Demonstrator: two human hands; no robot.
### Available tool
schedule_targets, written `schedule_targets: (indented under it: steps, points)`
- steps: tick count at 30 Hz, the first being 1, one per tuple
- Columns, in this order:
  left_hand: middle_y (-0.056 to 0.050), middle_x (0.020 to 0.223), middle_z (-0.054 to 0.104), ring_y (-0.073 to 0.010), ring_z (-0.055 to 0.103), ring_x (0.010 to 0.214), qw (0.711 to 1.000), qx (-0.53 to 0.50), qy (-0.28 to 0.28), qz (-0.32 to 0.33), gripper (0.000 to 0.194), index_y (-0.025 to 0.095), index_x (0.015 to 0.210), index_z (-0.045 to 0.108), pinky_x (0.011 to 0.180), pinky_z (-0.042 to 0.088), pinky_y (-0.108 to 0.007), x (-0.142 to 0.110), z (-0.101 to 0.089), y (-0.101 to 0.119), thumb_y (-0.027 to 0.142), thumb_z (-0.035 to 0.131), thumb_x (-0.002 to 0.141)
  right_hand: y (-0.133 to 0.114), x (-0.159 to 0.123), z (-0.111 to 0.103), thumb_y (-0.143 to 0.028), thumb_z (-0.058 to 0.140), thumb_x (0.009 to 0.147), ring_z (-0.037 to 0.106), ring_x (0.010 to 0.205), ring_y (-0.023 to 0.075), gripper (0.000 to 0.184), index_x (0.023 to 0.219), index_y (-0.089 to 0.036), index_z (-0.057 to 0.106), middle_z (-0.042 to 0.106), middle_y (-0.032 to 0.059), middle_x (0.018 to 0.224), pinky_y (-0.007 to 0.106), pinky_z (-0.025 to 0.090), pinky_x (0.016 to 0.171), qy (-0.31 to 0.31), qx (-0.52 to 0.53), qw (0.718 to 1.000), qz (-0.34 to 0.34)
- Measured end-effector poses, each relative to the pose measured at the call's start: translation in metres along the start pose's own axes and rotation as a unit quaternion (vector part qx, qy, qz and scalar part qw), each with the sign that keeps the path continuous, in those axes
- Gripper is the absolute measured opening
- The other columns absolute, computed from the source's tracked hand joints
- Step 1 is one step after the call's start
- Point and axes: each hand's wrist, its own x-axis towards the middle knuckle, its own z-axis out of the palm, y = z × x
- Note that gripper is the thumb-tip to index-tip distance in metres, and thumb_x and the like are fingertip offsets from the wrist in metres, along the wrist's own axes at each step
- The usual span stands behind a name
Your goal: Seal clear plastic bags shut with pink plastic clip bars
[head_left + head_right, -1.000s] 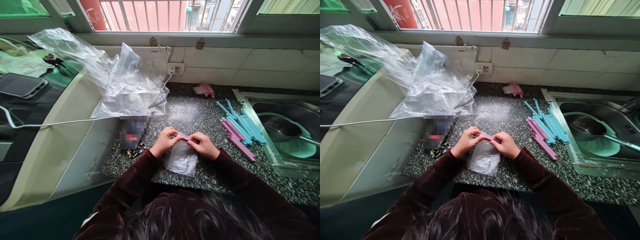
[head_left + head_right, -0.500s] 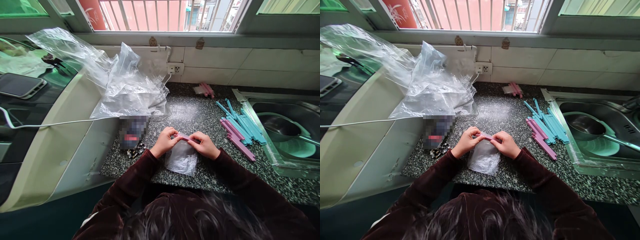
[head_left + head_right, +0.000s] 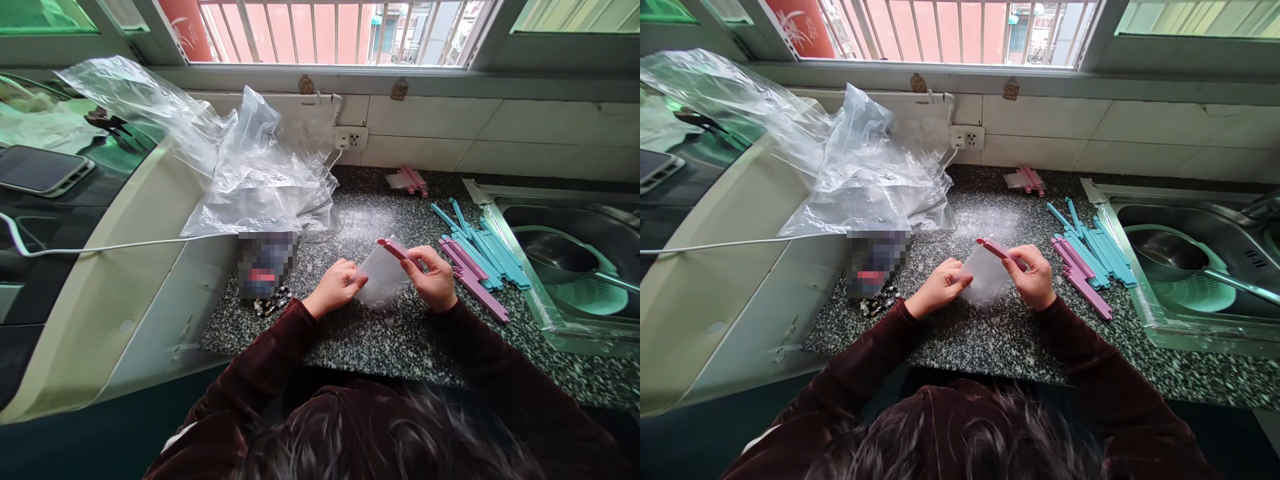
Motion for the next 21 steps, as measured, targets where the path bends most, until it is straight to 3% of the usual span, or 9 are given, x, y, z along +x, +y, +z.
schedule_targets:
  steps: [10,14,17,21]
  points:
    - [-0.001,0.056,0.045,-0.0145,0.043,0.063,0.999,0.001,-0.042,0.021,0.045,0.018,0.046,0.045,0.066,0.034,-0.028,0.0009,0.0036,-0.0022,0.037,0.041,0.087,0.0026,0.0002,0.0001,-0.032,0.057,0.081,0.055,0.071,0.0175,0.012,0.076,-0.021,0.06,0.062,0.0033,0.074,0.033,0.046,0.064,0.032,-0.008,0.999,0.031]
    - [-0.002,0.058,0.049,-0.0143,0.045,0.063,0.997,0.029,-0.06,0.026,0.047,0.017,0.044,0.046,0.063,0.035,-0.027,-0.002,0.0017,0.0008,0.045,0.05,0.082,0.0076,0.0001,-0.0006,-0.032,0.057,0.081,0.055,0.072,0.017,0.013,0.078,-0.02,0.061,0.061,0.003,0.076,0.032,0.045,0.064,0.04,-0.001,0.998,0.054]
    - [-0.004,0.068,0.054,-0.0162,0.049,0.07,0.999,0.034,0.026,0.002,0.039,0.017,0.056,0.055,0.065,0.038,-0.028,-0.0028,-0.0015,0.0026,0.049,0.057,0.076,0.0085,0.0008,-0.0017,-0.032,0.057,0.081,0.055,0.071,0.0163,0.012,0.079,-0.02,0.061,0.061,0.003,0.077,0.031,0.045,0.063,0.024,0.013,0.998,0.058]
    - [-0.004,0.078,0.057,-0.0157,0.051,0.074,0.988,-0.026,0.151,-0.023,0.031,0.016,0.083,0.061,0.07,0.042,-0.028,-0.0021,-0.0057,0.0019,0.045,0.051,0.082,0.0007,0.0006,-0.0007,-0.03,0.057,0.08,0.054,0.07,0.0159,0.011,0.076,-0.02,0.061,0.061,0.0025,0.073,0.03,0.045,0.063,-0.056,0.033,0.998,0.011]
